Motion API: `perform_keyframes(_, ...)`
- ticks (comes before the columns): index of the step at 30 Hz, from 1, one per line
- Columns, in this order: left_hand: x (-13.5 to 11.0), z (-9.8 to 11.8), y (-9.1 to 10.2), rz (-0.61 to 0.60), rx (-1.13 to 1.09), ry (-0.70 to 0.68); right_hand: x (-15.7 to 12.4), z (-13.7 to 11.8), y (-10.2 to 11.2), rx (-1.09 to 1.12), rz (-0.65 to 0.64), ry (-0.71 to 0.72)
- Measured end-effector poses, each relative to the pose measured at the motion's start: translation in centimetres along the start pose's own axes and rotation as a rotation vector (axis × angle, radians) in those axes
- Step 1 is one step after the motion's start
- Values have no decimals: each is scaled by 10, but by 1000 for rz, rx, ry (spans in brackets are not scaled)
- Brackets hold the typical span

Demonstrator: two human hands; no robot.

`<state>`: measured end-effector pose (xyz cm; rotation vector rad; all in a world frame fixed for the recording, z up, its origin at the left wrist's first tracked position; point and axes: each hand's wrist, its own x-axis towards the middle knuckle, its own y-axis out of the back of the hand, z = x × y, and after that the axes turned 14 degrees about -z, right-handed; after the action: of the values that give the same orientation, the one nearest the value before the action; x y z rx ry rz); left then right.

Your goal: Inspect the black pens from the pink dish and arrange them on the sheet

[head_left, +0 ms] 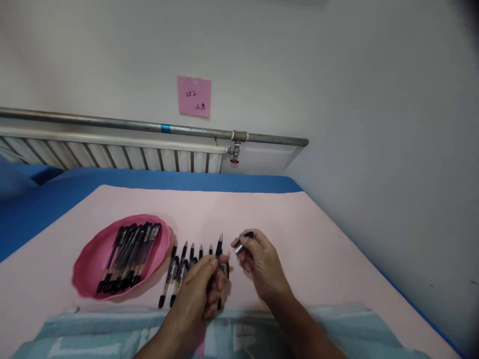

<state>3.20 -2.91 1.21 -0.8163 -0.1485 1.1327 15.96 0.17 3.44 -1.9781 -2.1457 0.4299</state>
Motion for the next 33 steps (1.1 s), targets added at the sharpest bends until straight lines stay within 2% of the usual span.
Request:
perform_keyframes(2,0,-1,1,-23,-11,-41,-3,2,-4,4,-84,-77)
perform_keyframes(5,0,-1,-1,-20,36,-53,-6,4,-7,-64,-139,-130)
perform_keyframes(9,0,1,-3,26,210,-66,-7,7,-8,-192,-192,-119)
perform_keyframes(16,2,3,3,-32,419,-82,-8,8,-8,-311,-244,-104)
perform_keyframes(21,4,-1,8,-7,434,-105,-8,3,-9,-257,-272,-116)
perform_keyframes(26,5,0,7,-68,306,-70,-8,3,-7,-163,-282,-131)
perform_keyframes(33,3,1,4,-68,263,-23,-4,3,-1,-19,-174,-112)
